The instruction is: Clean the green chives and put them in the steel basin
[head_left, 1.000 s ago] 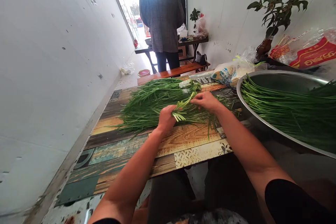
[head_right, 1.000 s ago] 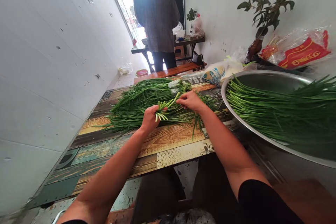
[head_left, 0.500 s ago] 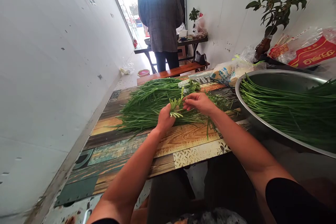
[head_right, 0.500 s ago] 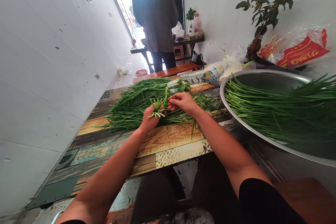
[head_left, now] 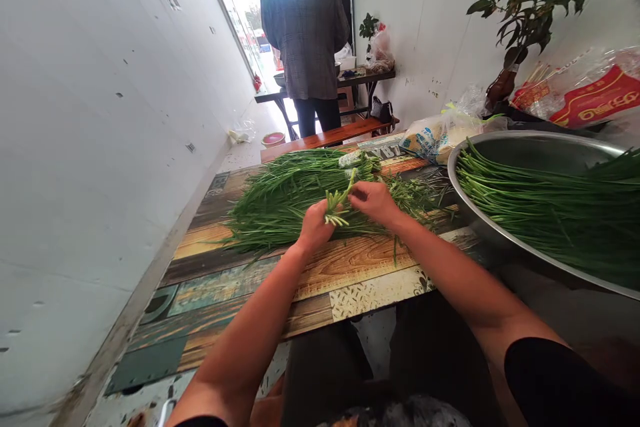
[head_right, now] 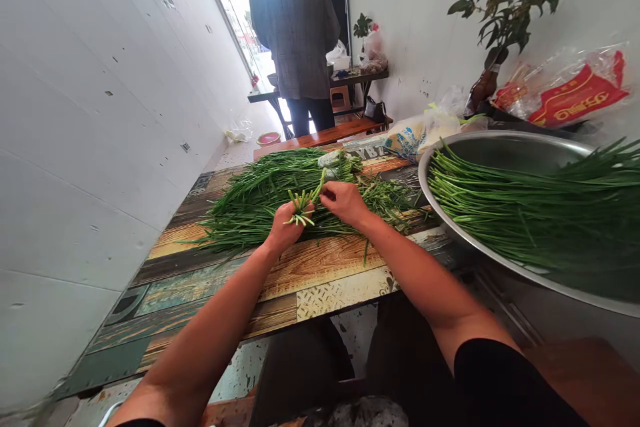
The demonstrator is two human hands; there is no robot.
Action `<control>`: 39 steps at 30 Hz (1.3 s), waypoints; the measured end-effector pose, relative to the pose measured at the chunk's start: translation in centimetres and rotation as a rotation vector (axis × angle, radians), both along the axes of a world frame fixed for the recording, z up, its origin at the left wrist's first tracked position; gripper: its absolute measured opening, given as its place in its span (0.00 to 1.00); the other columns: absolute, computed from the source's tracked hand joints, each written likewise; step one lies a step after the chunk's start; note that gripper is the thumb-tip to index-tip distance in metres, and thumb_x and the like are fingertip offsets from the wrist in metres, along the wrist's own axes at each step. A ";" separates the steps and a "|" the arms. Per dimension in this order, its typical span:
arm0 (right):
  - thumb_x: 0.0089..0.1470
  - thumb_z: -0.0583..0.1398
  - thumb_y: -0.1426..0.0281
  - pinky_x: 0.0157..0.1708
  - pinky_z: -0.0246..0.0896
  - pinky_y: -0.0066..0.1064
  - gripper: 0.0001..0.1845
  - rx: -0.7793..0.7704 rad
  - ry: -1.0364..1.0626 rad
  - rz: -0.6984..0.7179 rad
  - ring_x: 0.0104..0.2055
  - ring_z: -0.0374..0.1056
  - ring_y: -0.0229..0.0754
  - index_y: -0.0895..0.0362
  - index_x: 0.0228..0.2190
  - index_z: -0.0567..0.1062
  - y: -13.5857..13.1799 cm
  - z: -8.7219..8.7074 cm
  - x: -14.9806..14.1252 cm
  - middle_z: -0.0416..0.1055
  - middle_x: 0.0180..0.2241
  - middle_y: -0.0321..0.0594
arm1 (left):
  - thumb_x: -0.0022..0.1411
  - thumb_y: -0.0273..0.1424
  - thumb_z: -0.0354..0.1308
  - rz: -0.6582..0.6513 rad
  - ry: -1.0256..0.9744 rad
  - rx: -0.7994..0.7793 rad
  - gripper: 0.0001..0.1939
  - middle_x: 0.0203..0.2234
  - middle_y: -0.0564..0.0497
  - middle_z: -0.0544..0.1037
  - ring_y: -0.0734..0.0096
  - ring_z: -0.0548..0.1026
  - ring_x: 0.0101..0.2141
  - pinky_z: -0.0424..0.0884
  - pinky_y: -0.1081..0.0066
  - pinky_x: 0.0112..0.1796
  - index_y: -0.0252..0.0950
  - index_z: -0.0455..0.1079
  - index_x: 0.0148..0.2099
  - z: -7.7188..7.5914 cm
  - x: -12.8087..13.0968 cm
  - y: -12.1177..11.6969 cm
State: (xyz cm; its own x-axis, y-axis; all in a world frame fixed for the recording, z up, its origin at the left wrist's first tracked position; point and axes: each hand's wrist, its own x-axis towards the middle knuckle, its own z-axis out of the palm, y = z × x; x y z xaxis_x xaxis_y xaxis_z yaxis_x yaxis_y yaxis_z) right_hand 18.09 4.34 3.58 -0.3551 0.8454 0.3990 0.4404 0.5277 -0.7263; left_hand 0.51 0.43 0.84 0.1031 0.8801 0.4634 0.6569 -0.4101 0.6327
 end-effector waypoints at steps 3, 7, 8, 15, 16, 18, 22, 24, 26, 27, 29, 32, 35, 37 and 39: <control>0.52 0.57 0.72 0.32 0.53 0.28 0.08 0.145 -0.188 -0.063 0.28 0.64 0.37 0.57 0.22 0.69 0.0 -0.2 -0.2 0.73 0.26 0.39 | 0.56 0.24 0.55 -0.002 0.021 0.001 0.07 0.26 0.51 0.77 0.71 0.72 0.28 0.66 0.72 0.32 0.34 0.73 0.29 0.0 0.1 0.1; 0.54 0.56 0.74 0.32 0.49 0.30 0.06 0.244 -0.399 -0.137 0.30 0.65 0.40 0.58 0.26 0.72 -0.1 -0.1 -0.7 0.74 0.29 0.43 | 0.55 0.22 0.55 -0.011 0.042 -0.003 0.08 0.25 0.51 0.78 0.72 0.72 0.28 0.66 0.73 0.32 0.34 0.75 0.30 0.3 0.0 0.2; 0.54 0.56 0.74 0.31 0.49 0.30 0.06 0.254 -0.440 -0.144 0.31 0.65 0.40 0.58 0.28 0.73 -0.2 0.0 -0.8 0.75 0.30 0.44 | 0.55 0.22 0.55 -0.012 0.051 -0.006 0.08 0.25 0.51 0.78 0.72 0.72 0.28 0.66 0.73 0.32 0.35 0.75 0.30 0.3 0.0 0.2; 0.58 0.55 0.74 0.31 0.49 0.31 0.09 0.246 -0.591 -0.145 0.33 0.69 0.42 0.60 0.33 0.76 -0.8 0.8 -1.1 0.77 0.35 0.47 | 0.54 0.23 0.55 -0.005 0.132 -0.004 0.07 0.26 0.50 0.78 0.71 0.72 0.29 0.65 0.73 0.33 0.35 0.75 0.30 0.5 0.0 0.6; 0.58 0.55 0.73 0.31 0.49 0.31 0.09 0.250 -0.599 -0.143 0.33 0.69 0.42 0.60 0.34 0.76 -0.7 0.9 -1.1 0.78 0.35 0.47 | 0.54 0.23 0.55 -0.005 0.144 -0.004 0.07 0.26 0.50 0.78 0.71 0.71 0.28 0.65 0.73 0.32 0.35 0.74 0.29 0.5 0.0 0.6; 0.58 0.54 0.73 0.31 0.49 0.31 0.10 0.255 -0.620 -0.173 0.33 0.69 0.42 0.60 0.35 0.77 -0.1 0.9 -0.6 0.78 0.35 0.47 | 0.55 0.24 0.56 -0.009 0.162 -0.004 0.06 0.25 0.50 0.77 0.71 0.71 0.27 0.64 0.73 0.32 0.35 0.73 0.28 0.6 -0.1 0.6; 0.59 0.53 0.75 0.32 0.52 0.32 0.13 0.197 -0.626 -0.439 0.34 0.70 0.46 0.63 0.36 0.78 2.1 1.0 2.2 0.78 0.36 0.53 | 0.57 0.25 0.57 -0.013 0.135 -0.006 0.07 0.24 0.51 0.77 0.72 0.71 0.26 0.64 0.73 0.31 0.35 0.73 0.28 0.8 -0.2 0.2; 0.61 0.55 0.67 0.34 0.54 0.34 0.15 0.153 -0.604 -0.543 0.36 0.71 0.50 0.64 0.35 0.78 2.8 1.4 3.7 0.77 0.36 0.57 | 0.58 0.27 0.56 0.001 0.103 -0.016 0.09 0.23 0.51 0.76 0.71 0.71 0.26 0.63 0.73 0.31 0.35 0.74 0.27 0.8 -0.2 0.1; 0.61 0.54 0.56 0.36 0.57 0.38 0.24 0.065 -0.582 -0.592 0.37 0.70 0.55 0.64 0.31 0.79 2.8 1.8 4.5 0.75 0.33 0.59 | 0.59 0.28 0.55 0.007 0.089 -0.031 0.10 0.23 0.50 0.76 0.71 0.71 0.26 0.63 0.73 0.30 0.34 0.74 0.27 0.9 0.0 0.1; 0.61 0.53 0.53 0.37 0.59 0.40 0.27 0.061 -0.553 -0.592 0.39 0.70 0.56 0.64 0.31 0.79 2.5 1.9 4.6 0.75 0.33 0.59 | 0.59 0.28 0.56 0.004 0.088 -0.037 0.10 0.23 0.50 0.76 0.71 0.71 0.26 0.64 0.73 0.31 0.34 0.74 0.27 0.9 0.1 0.1; 0.62 0.53 0.54 0.45 0.60 0.42 0.26 0.176 -0.476 -0.518 0.45 0.69 0.57 0.63 0.36 0.79 1.9 2.1 4.3 0.73 0.39 0.58 | 0.59 0.28 0.56 -0.009 0.092 -0.044 0.09 0.23 0.51 0.77 0.71 0.72 0.26 0.64 0.73 0.31 0.35 0.75 0.28 0.9 0.1 0.1; 0.60 0.56 0.64 0.59 0.52 0.46 0.18 0.475 -0.413 -0.244 0.59 0.58 0.56 0.57 0.48 0.75 1.2 1.9 3.6 0.65 0.56 0.52 | 0.58 0.28 0.56 -0.033 0.096 -0.056 0.09 0.23 0.51 0.78 0.72 0.72 0.26 0.65 0.73 0.32 0.34 0.76 0.28 0.9 0.0 0.0; 0.57 0.61 0.65 0.64 0.44 0.52 0.16 0.586 -0.394 -0.056 0.65 0.48 0.58 0.50 0.47 0.77 1.5 1.2 3.4 0.57 0.64 0.42 | 0.57 0.27 0.57 -0.052 0.102 -0.071 0.08 0.24 0.50 0.79 0.71 0.72 0.26 0.65 0.74 0.31 0.34 0.77 0.28 0.8 -0.3 0.0; 0.56 0.62 0.62 0.63 0.43 0.54 0.12 0.583 -0.373 -0.008 0.65 0.47 0.57 0.49 0.42 0.80 2.0 0.8 3.5 0.58 0.64 0.38 | 0.57 0.27 0.57 -0.058 0.101 -0.073 0.09 0.24 0.51 0.79 0.72 0.72 0.26 0.64 0.74 0.31 0.34 0.77 0.28 0.8 -0.4 0.1; 0.55 0.63 0.61 0.63 0.45 0.52 0.08 0.558 -0.353 0.039 0.64 0.49 0.55 0.49 0.35 0.82 2.5 0.5 3.8 0.64 0.61 0.37 | 0.58 0.28 0.57 -0.055 0.094 -0.063 0.10 0.23 0.51 0.78 0.73 0.72 0.26 0.64 0.74 0.30 0.34 0.76 0.27 0.8 -0.4 0.1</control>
